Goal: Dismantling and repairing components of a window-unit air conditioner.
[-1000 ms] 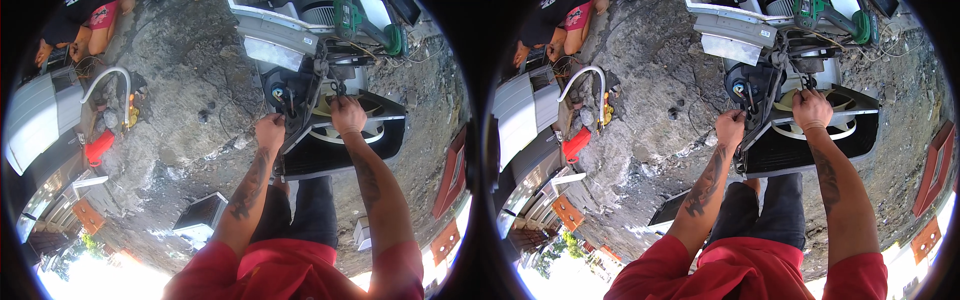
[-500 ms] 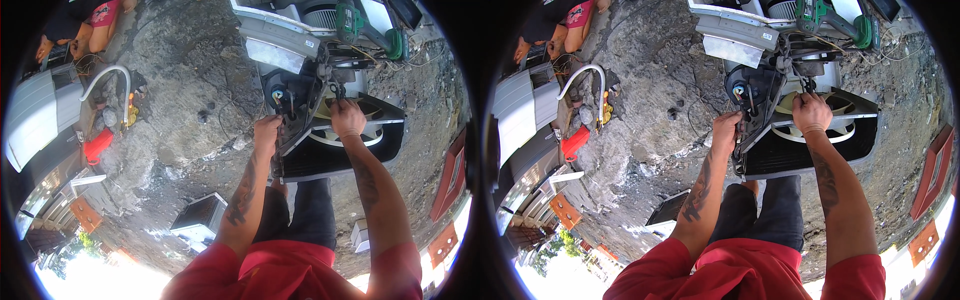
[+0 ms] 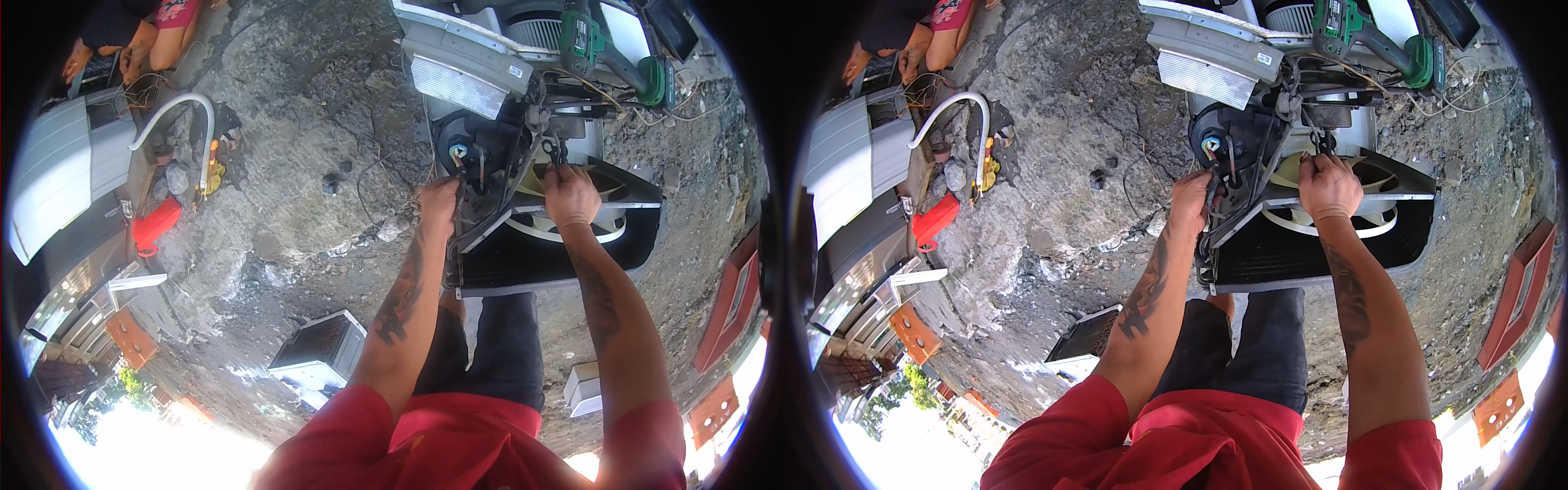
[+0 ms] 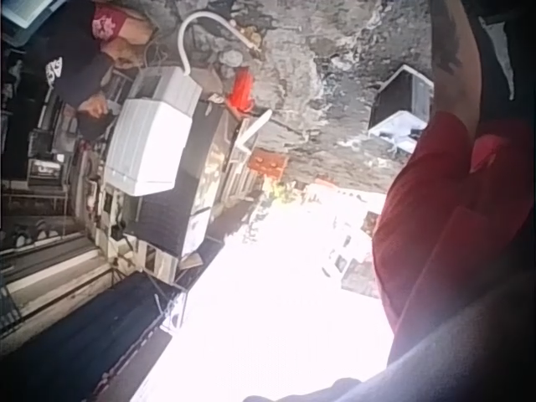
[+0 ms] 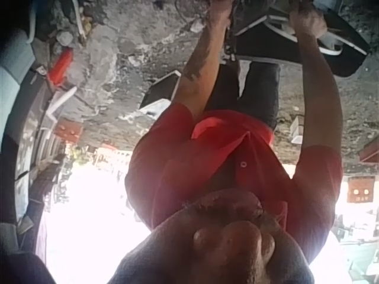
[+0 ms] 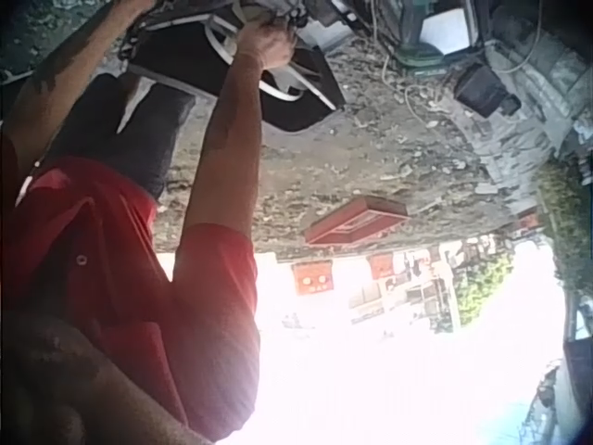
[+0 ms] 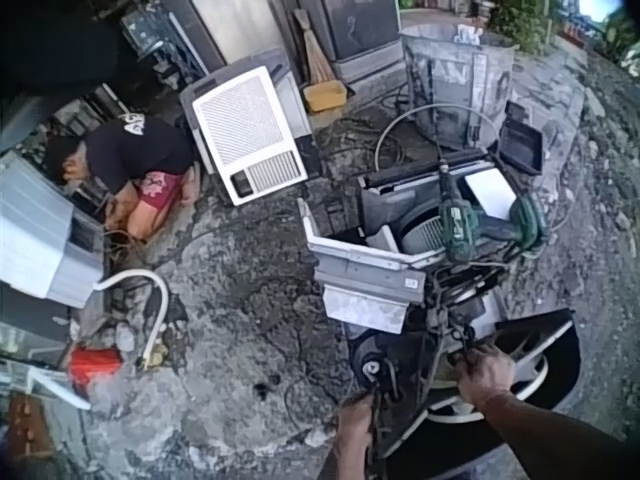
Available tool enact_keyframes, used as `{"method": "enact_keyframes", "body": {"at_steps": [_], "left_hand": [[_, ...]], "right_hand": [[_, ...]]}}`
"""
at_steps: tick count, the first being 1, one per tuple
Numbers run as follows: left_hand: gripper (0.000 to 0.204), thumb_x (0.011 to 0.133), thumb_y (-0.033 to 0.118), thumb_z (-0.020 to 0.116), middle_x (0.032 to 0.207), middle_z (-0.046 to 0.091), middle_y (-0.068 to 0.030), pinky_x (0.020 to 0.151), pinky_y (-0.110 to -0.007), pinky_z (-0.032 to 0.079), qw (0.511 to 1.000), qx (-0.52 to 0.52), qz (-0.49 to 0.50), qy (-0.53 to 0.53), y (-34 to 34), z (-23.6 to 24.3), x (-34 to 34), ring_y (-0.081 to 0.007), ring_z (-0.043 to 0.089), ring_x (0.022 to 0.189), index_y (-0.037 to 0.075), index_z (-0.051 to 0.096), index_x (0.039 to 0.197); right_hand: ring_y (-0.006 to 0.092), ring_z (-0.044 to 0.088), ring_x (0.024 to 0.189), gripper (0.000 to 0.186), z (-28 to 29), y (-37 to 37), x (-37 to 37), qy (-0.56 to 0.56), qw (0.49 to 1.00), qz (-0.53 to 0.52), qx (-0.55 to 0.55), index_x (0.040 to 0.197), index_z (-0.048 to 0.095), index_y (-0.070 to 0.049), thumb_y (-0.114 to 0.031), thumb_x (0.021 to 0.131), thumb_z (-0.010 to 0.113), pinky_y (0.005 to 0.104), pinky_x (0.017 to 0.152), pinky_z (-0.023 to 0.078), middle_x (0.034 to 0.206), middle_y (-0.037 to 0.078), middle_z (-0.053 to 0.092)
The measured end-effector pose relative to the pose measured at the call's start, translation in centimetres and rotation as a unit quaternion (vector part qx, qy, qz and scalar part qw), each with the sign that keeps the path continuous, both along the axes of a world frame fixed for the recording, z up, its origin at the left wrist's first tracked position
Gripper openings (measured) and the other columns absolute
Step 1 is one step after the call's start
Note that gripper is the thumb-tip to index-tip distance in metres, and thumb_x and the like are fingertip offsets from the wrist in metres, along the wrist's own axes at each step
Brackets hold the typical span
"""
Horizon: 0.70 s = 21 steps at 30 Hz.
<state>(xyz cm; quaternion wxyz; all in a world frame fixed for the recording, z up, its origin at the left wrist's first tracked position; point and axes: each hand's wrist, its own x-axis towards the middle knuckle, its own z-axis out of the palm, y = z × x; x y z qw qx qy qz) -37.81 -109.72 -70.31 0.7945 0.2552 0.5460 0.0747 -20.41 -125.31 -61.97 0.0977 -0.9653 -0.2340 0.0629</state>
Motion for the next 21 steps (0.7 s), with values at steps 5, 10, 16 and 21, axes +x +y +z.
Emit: {"method": "enact_keyframes", "body": {"at_steps": [5, 10, 16, 21], "left_hand": [[0.020, 0.081, 0.013, 0.072, 0.063, 0.066, -0.0066, 0.051, -0.031, 0.047, 0.956, 0.240, -0.077, 0.150, 0.2, -2.7, -0.1, -0.0156, 0.061, 0.052, -0.008, 0.072, 0.084], [0.023, 0.073, 0.016, 0.076, 0.059, 0.065, -0.0095, 0.059, -0.037, 0.051, 0.898, 0.331, -0.168, 0.234, 0.0, -0.2, 1.0, -0.0237, 0.064, 0.056, -0.005, 0.074, 0.082], [0.035, 0.070, 0.013, 0.078, 0.089, 0.063, -0.0119, 0.074, -0.039, 0.050, 0.841, 0.439, -0.193, 0.251, 1.2, 2.6, 1.2, -0.0301, 0.060, 0.076, 0.002, 0.073, 0.102], [0.052, 0.069, 0.004, 0.076, 0.109, 0.054, -0.0092, 0.092, -0.042, 0.043, 0.664, 0.674, -0.305, 0.110, 4.1, 2.4, 0.8, -0.0310, 0.050, 0.102, 0.015, 0.068, 0.120]], "right_hand": [[0.0293, 0.065, 0.087, 0.026, 0.2, 0.6, -0.4, 0.015, 1.000, -0.001, -0.008, 0.076, 0.068, -0.011, -0.033, 0.088, 0.059, 0.0432, 0.075, 0.052, 0.086, 0.004, 0.070], [0.0295, 0.065, 0.089, 0.027, 0.0, 0.0, -0.2, 0.016, 1.000, -0.008, -0.017, 0.078, 0.069, -0.012, -0.034, 0.089, 0.058, 0.0436, 0.074, 0.052, 0.087, 0.004, 0.069], [0.0295, 0.065, 0.089, 0.027, 0.1, 0.0, -0.3, 0.019, 0.999, -0.006, -0.035, 0.079, 0.069, -0.012, -0.034, 0.090, 0.057, 0.0439, 0.074, 0.052, 0.088, 0.004, 0.069], [0.0296, 0.065, 0.089, 0.027, 0.1, 0.2, -0.3, 0.016, 1.000, 0.000, -0.018, 0.080, 0.070, -0.012, -0.034, 0.089, 0.057, 0.0440, 0.073, 0.052, 0.088, 0.004, 0.070]]}}
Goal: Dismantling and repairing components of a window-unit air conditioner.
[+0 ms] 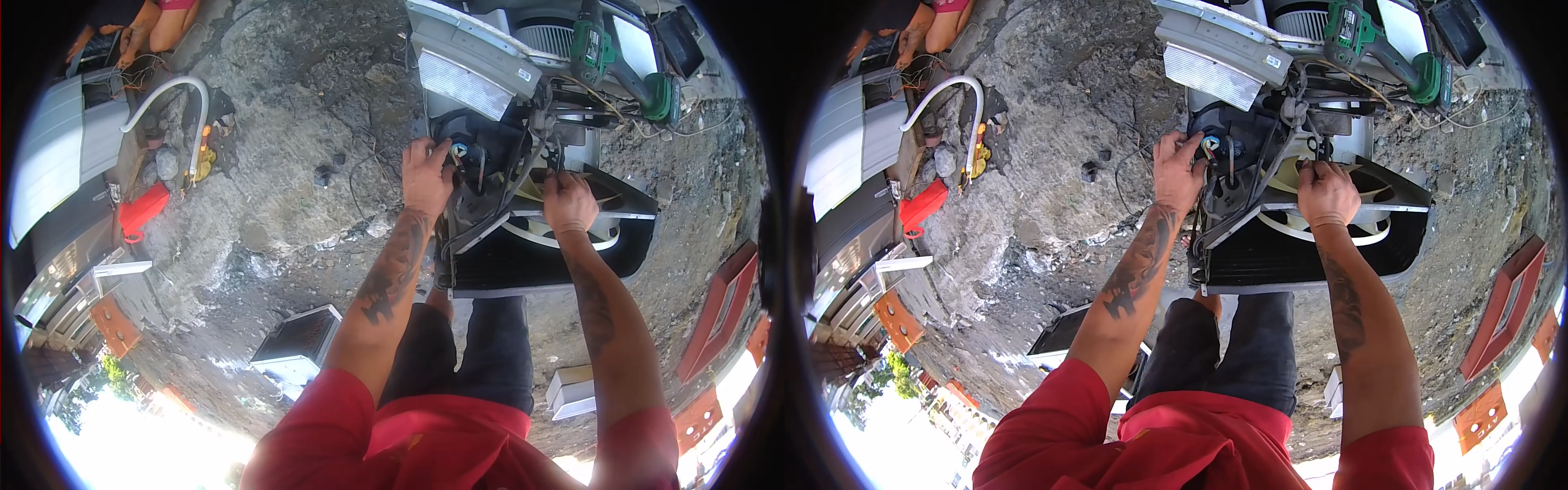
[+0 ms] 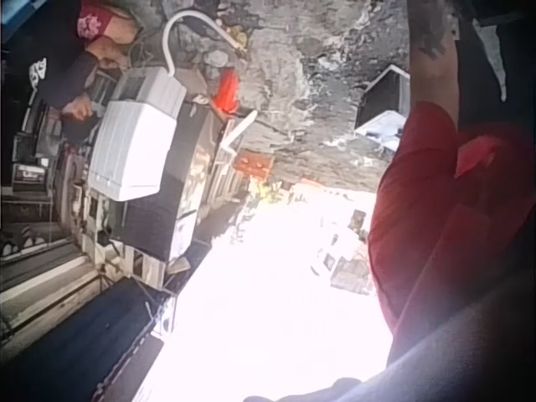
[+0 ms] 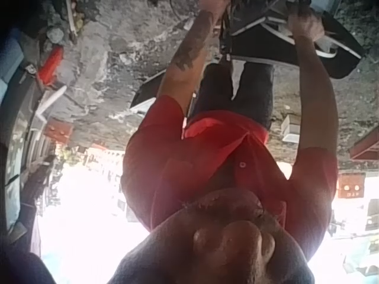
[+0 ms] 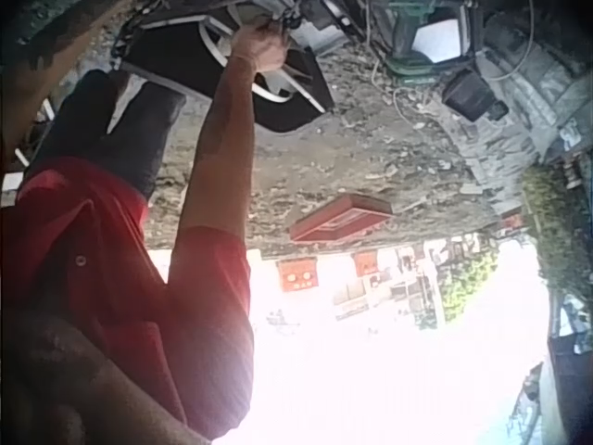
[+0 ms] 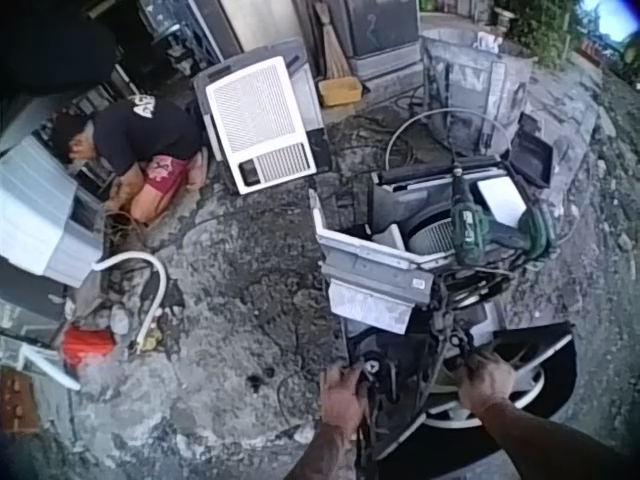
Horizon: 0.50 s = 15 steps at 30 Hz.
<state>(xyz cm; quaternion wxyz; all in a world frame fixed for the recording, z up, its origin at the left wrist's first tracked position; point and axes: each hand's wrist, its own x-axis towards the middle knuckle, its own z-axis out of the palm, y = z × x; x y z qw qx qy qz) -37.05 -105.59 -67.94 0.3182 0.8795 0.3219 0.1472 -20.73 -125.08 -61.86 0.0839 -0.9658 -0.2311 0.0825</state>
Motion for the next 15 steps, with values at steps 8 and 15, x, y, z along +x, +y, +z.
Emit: {"method": "enact_keyframes", "body": {"at_steps": [8, 15], "left_hand": [[0.050, 0.068, 0.010, 0.077, 0.107, 0.057, -0.0096, 0.097, -0.042, 0.043, 0.997, -0.045, 0.005, 0.069, 0.9, -0.3, 1.1, -0.0339, 0.052, 0.109, 0.014, 0.069, 0.117], [0.036, 0.074, 0.007, 0.077, 0.104, 0.058, -0.0084, 0.074, -0.033, 0.052, 0.954, -0.271, 0.124, -0.024, -0.4, 0.3, 0.8, -0.0210, 0.062, 0.085, 0.010, 0.071, 0.109]], "right_hand": [[0.0298, 0.065, 0.087, 0.025, -0.2, -0.1, 0.3, -0.009, 1.000, 0.007, 0.014, 0.079, 0.070, -0.012, -0.032, 0.088, 0.058, 0.0434, 0.073, 0.052, 0.086, 0.004, 0.070], [0.0298, 0.066, 0.090, 0.026, 0.0, -0.8, 0.7, 0.006, 1.000, 0.001, -0.011, 0.081, 0.070, -0.013, -0.034, 0.090, 0.057, 0.0434, 0.074, 0.053, 0.089, 0.005, 0.070]]}}
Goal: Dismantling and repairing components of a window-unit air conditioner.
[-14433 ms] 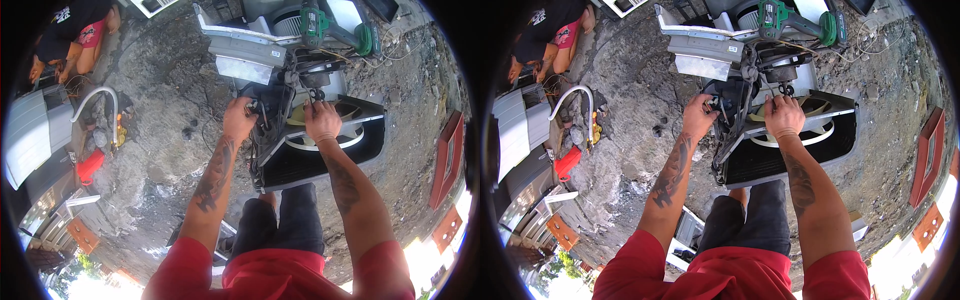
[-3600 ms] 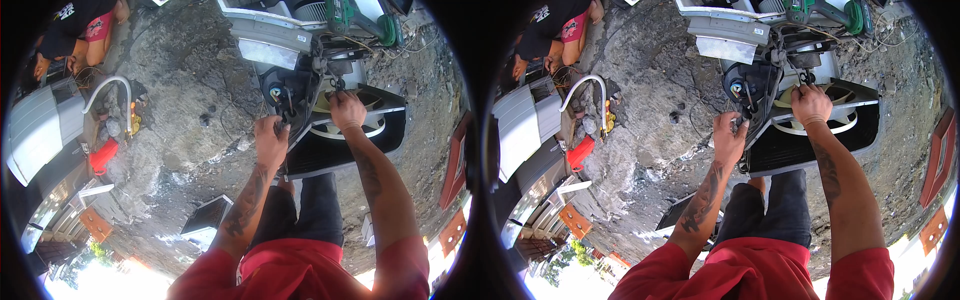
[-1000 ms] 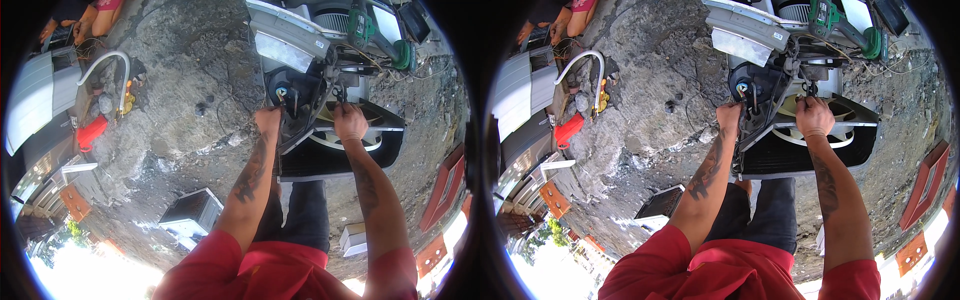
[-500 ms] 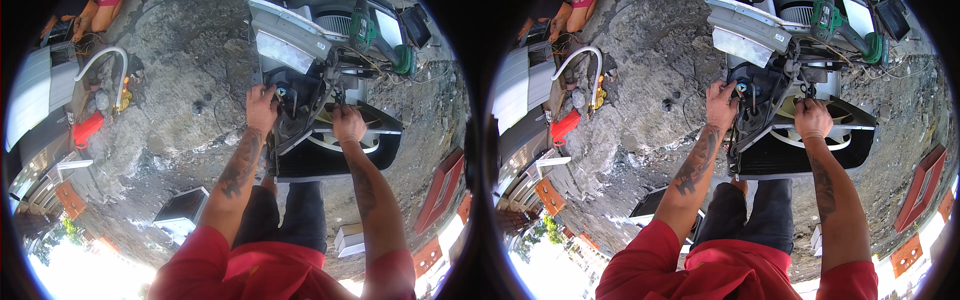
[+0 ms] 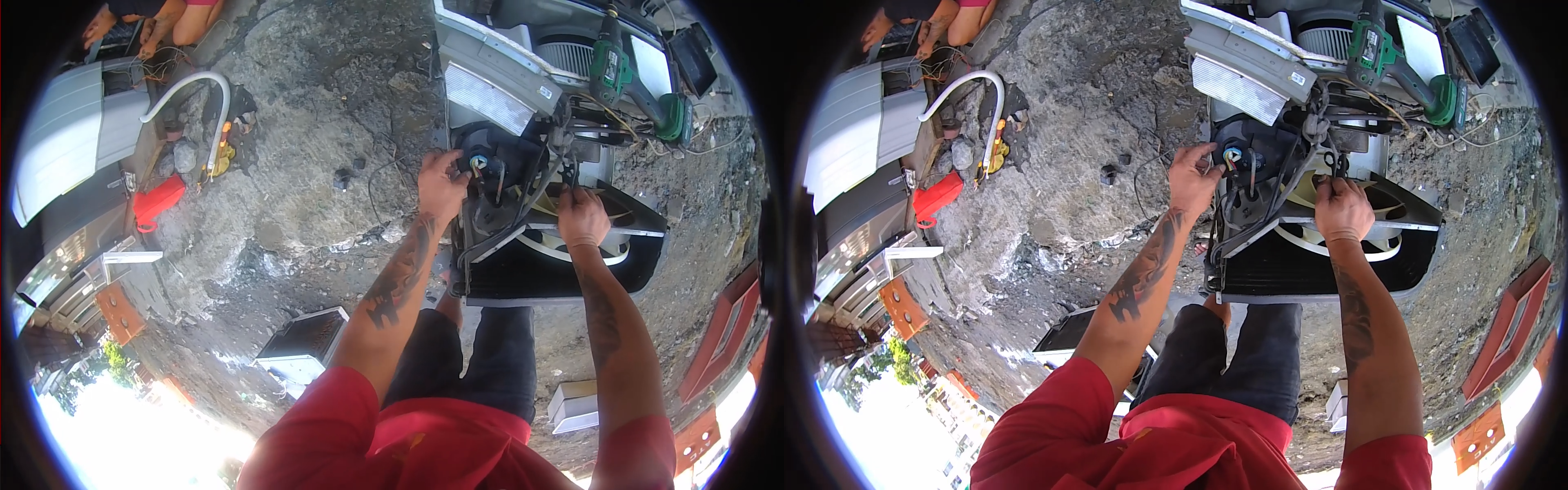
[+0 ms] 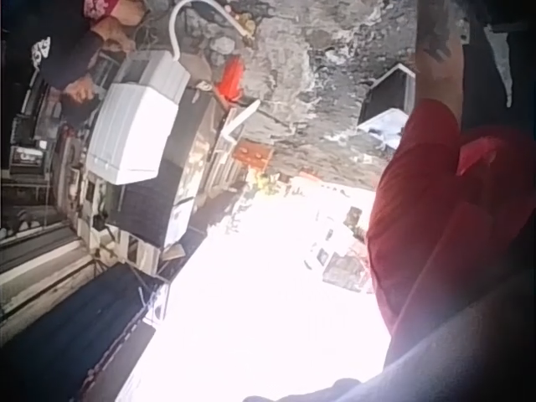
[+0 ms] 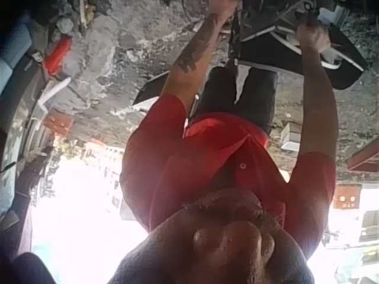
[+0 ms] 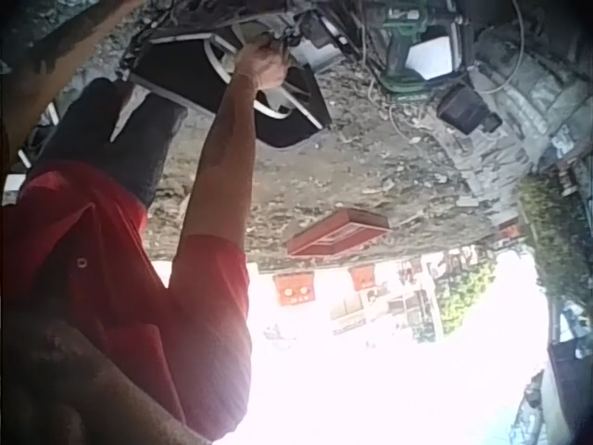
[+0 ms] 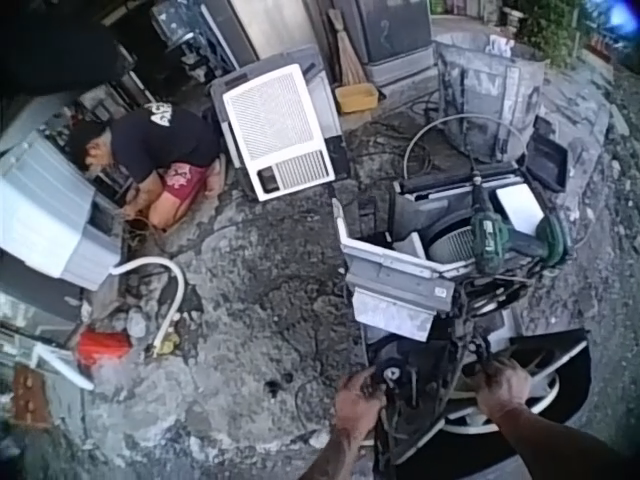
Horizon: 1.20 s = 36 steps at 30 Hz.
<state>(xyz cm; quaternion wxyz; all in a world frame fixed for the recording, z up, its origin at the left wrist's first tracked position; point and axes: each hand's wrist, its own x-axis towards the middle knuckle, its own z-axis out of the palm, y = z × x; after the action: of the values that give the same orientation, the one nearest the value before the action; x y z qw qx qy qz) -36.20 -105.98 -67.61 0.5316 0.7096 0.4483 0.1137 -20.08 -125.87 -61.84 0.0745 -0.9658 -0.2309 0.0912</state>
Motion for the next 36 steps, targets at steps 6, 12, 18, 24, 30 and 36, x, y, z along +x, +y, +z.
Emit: {"method": "enact_keyframes", "body": {"at_steps": [6, 12, 18, 24, 30, 36], "left_hand": [[0.027, 0.090, 0.024, 0.069, 0.062, 0.059, -0.0037, 0.059, -0.026, 0.046, 0.883, -0.300, 0.360, 0.026, -4.1, -5.4, -7.3, -0.0108, 0.057, 0.059, -0.003, 0.070, 0.092], [0.048, 0.098, 0.040, 0.048, 0.092, 0.067, -0.0285, 0.080, -0.052, 0.048, 0.927, -0.102, 0.076, 0.354, -6.2, -9.2, -20.4, -0.0500, 0.063, 0.091, 0.000, 0.071, 0.086], [0.026, 0.088, 0.024, 0.057, 0.104, 0.069, -0.0250, 0.090, -0.046, 0.051, 0.914, -0.100, -0.022, 0.392, -4.6, -9.2, -24.5, -0.0424, 0.063, 0.106, 0.002, 0.070, 0.097], [0.027, 0.084, 0.026, 0.066, 0.085, 0.072, -0.0164, 0.072, -0.038, 0.053, 0.930, 0.025, -0.279, 0.237, -4.1, -8.7, -27.4, -0.0297, 0.069, 0.078, 0.002, 0.074, 0.092], [0.036, 0.089, 0.029, 0.051, 0.074, 0.067, -0.0144, 0.064, -0.037, 0.051, 0.951, -0.198, -0.126, 0.202, -9.8, -6.4, -31.2, -0.0219, 0.065, 0.068, -0.001, 0.070, 0.085], [0.038, 0.089, 0.032, 0.051, 0.092, 0.069, -0.0244, 0.083, -0.052, 0.050, 0.906, -0.154, -0.163, 0.358, -12.8, 2.2, -32.7, -0.0427, 0.066, 0.093, 0.000, 0.070, 0.081]], "right_hand": [[0.0316, 0.065, 0.091, 0.030, -0.2, -0.1, 0.0, 0.007, 1.000, -0.013, -0.023, 0.082, 0.069, -0.012, -0.037, 0.091, 0.055, 0.0453, 0.074, 0.052, 0.091, 0.006, 0.069], [0.0330, 0.064, 0.090, 0.031, -0.2, 0.9, -0.5, -0.001, 1.000, -0.003, 0.003, 0.081, 0.068, -0.011, -0.037, 0.092, 0.055, 0.0462, 0.073, 0.051, 0.089, 0.007, 0.068], [0.0327, 0.065, 0.089, 0.028, -0.3, -0.4, 0.1, -0.016, 1.000, -0.012, 0.001, 0.079, 0.068, -0.010, -0.034, 0.089, 0.057, 0.0459, 0.074, 0.052, 0.088, 0.008, 0.069], [0.0292, 0.065, 0.086, 0.025, -0.5, 0.2, -0.2, -0.030, 0.999, -0.012, 0.020, 0.073, 0.068, -0.010, -0.030, 0.085, 0.059, 0.0434, 0.075, 0.053, 0.084, 0.006, 0.070], [0.0291, 0.065, 0.084, 0.025, -0.6, 0.3, -0.2, -0.038, 0.998, -0.008, 0.043, 0.070, 0.068, -0.010, -0.030, 0.083, 0.061, 0.0433, 0.074, 0.052, 0.080, 0.005, 0.068], [0.0310, 0.065, 0.086, 0.028, -0.4, 0.6, -0.4, -0.023, 0.999, -0.014, 0.034, 0.074, 0.069, -0.009, -0.033, 0.085, 0.059, 0.0445, 0.076, 0.052, 0.084, 0.007, 0.069]]}}
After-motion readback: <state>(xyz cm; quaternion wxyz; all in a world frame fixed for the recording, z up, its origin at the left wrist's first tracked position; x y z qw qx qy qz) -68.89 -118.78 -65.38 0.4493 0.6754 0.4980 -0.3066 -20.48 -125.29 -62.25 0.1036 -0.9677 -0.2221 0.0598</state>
